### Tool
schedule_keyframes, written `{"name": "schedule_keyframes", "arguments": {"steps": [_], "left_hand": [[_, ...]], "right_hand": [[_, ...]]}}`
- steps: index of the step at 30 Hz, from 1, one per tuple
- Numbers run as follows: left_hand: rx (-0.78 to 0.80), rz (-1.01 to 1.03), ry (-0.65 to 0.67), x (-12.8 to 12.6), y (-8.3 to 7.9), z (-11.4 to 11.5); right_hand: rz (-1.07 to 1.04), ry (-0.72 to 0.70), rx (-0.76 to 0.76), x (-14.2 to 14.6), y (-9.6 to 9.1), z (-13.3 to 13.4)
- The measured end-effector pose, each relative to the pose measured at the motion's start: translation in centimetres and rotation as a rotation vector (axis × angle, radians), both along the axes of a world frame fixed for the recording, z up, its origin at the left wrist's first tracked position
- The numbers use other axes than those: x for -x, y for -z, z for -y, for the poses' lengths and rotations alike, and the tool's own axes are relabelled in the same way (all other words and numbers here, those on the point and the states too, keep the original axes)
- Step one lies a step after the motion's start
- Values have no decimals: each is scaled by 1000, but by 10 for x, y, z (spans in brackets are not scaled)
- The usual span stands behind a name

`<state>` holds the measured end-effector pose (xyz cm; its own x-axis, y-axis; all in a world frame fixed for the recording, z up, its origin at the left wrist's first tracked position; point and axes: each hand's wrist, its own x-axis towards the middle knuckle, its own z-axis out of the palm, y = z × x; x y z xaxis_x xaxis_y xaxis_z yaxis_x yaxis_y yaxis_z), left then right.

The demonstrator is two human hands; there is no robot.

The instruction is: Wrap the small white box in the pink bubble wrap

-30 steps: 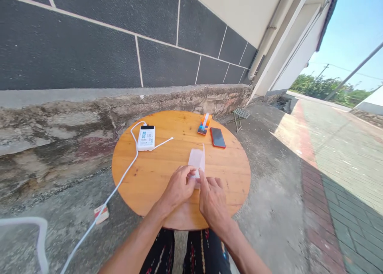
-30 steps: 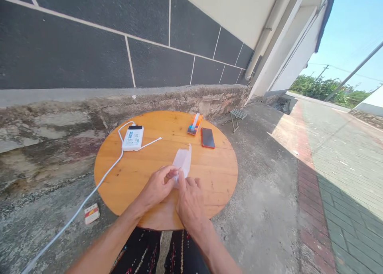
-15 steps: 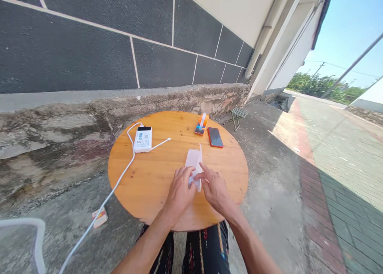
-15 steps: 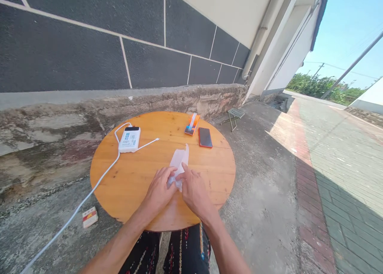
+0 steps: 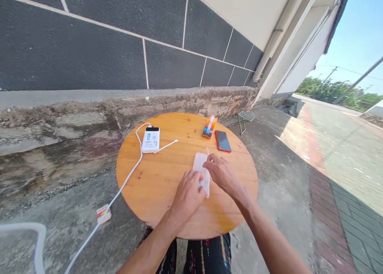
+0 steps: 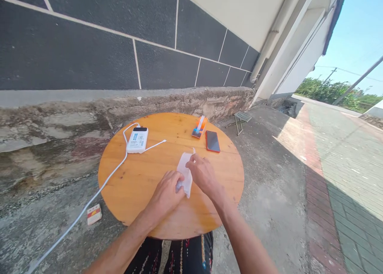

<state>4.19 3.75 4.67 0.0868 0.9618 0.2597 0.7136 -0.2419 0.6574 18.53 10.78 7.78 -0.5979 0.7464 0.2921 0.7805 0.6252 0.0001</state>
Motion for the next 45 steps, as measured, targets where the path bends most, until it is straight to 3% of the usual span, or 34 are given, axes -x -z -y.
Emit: {"name": "schedule_keyframes", "arguments": {"steps": [5, 10, 20, 27, 34, 39, 42, 45], "left_hand": [[21, 13, -1, 1, 1, -1], [36, 9, 19, 3, 0, -3], [86, -131, 112, 5, -11, -9], [27, -51, 82, 5, -4, -7], [35, -73, 113, 6, -4, -7], [63, -98, 92, 5, -3, -8], [54, -104, 95, 5, -3, -8], [36, -106, 93, 4, -3, -6]], "right_hand": [[-89, -47, 27, -5, -8, -6], [-10, -86, 125, -12, -10, -13], [-87, -156, 44, -17, -1, -14], [-56, -183, 285, 2, -5, -29], [-80, -241, 369, 6, -2, -38], [-337, -136, 320, -9, 8, -27], [-539, -63, 323, -26, 15, -7], [-600, -78, 375, -36, 21, 17]]}}
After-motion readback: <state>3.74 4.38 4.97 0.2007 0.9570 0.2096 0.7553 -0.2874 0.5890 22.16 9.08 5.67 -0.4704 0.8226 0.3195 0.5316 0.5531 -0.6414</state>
